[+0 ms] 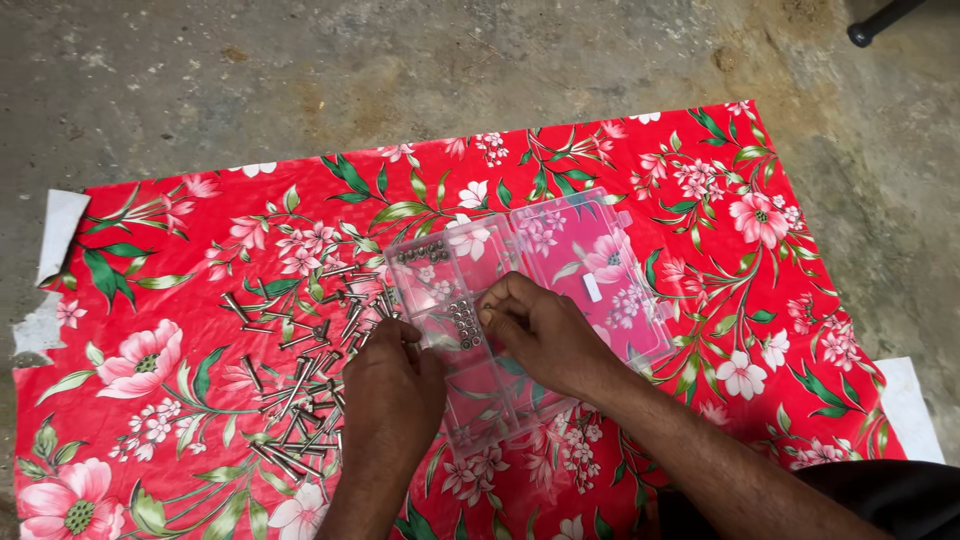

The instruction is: The person sits on the floor and repeatedly picks up metal bolts and small washers, then screws the washers onto the bolts by hand. The assembled fasteners are placed into a clear plastic compartment box.

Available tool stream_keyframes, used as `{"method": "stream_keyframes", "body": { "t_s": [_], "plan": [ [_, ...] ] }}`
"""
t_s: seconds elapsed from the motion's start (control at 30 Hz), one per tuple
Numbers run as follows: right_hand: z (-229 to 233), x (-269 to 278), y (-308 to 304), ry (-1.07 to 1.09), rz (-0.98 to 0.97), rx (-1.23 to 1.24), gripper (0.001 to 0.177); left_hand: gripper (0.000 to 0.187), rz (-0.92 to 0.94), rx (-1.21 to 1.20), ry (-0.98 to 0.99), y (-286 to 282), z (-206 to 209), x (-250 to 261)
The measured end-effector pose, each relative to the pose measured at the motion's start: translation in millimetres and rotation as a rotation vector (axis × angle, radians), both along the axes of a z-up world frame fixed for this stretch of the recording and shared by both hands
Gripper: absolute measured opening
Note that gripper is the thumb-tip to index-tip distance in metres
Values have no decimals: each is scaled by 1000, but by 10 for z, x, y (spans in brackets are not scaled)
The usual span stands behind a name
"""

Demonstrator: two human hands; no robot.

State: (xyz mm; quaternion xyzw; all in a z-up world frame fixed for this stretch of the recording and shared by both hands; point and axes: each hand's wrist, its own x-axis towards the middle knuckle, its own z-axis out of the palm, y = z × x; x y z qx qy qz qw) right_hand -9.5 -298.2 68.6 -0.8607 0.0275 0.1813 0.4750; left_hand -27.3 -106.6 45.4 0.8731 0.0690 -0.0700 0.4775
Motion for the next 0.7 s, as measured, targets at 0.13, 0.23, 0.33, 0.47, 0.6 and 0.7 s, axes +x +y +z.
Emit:
{"method": "stream_keyframes", "body": {
  "t_s": [0.13,0.23,0.33,0.47,0.6,0.7],
  "plan": [
    [-8,-8,1,-14,-5,45,13,19,-10,-9,-17,10,-25,-20],
    [-12,-22,-6,23,-20,44,13,20,-20,-7,-54,2,-53,-27],
    [-20,-27,-11,15,-23,27,12,21,-13,-17,-10,1,-64,-43],
    [58,1,-26,-104,45,-3,9,20,-11,16,-3,51,9,2],
    [216,-34,24,-226,14,14,9,16,51,-64,-23,137,211,80],
    [316,-65,97,-188,3,179,13,19,38,-240,-139,125,468,54]
  ]
}}
